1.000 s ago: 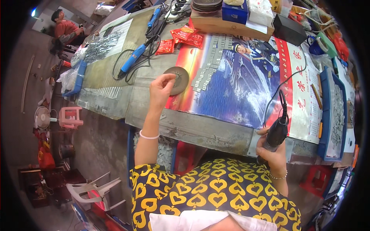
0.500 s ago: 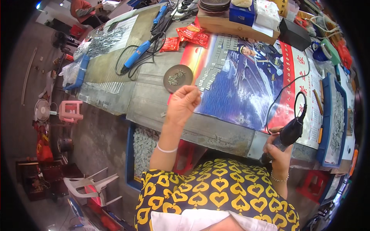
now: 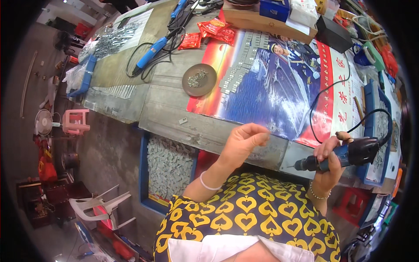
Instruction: The person repeatedly picks screws from a dish, loads them onto an electric screwdriver, and drives them into small metal plates on the table.
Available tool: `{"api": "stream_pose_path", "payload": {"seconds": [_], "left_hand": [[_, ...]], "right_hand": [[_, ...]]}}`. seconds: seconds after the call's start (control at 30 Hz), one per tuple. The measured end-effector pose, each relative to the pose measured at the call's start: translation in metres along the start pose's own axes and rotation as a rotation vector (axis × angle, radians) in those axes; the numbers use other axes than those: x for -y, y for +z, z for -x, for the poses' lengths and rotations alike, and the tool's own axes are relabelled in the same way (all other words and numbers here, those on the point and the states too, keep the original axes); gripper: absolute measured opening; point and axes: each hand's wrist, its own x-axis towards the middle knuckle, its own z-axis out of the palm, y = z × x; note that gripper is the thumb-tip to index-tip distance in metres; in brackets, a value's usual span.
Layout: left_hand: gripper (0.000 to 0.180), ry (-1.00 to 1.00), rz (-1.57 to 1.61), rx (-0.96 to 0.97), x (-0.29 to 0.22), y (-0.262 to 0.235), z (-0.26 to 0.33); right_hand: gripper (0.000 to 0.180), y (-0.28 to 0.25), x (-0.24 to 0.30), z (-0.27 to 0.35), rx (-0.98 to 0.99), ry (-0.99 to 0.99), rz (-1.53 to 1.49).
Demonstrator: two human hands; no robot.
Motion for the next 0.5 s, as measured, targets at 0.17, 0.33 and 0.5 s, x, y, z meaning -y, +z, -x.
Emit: {"api": "stream_pose_path", "payload": {"seconds": [0.17,0.33,0.5], "left_hand": [[0.015,0.219,-0.454,-0.036,0.002,0.015,0.009],[0.03,0.526,-0.833,-0.01,-0.001,0.031,0.013],[0.042,0.679,-0.896,-0.009,0.012,0.03,0.007]], "right_hand": [[0.051,0.008,0.01,-0.001,-0.054,-0.111,-0.01],[0.05,0.012,0.021,0.003,-0.008,-0.325,-0.144],[0.047,0.018,0.021,0.002,0.16,-0.421,-0.191]]}}
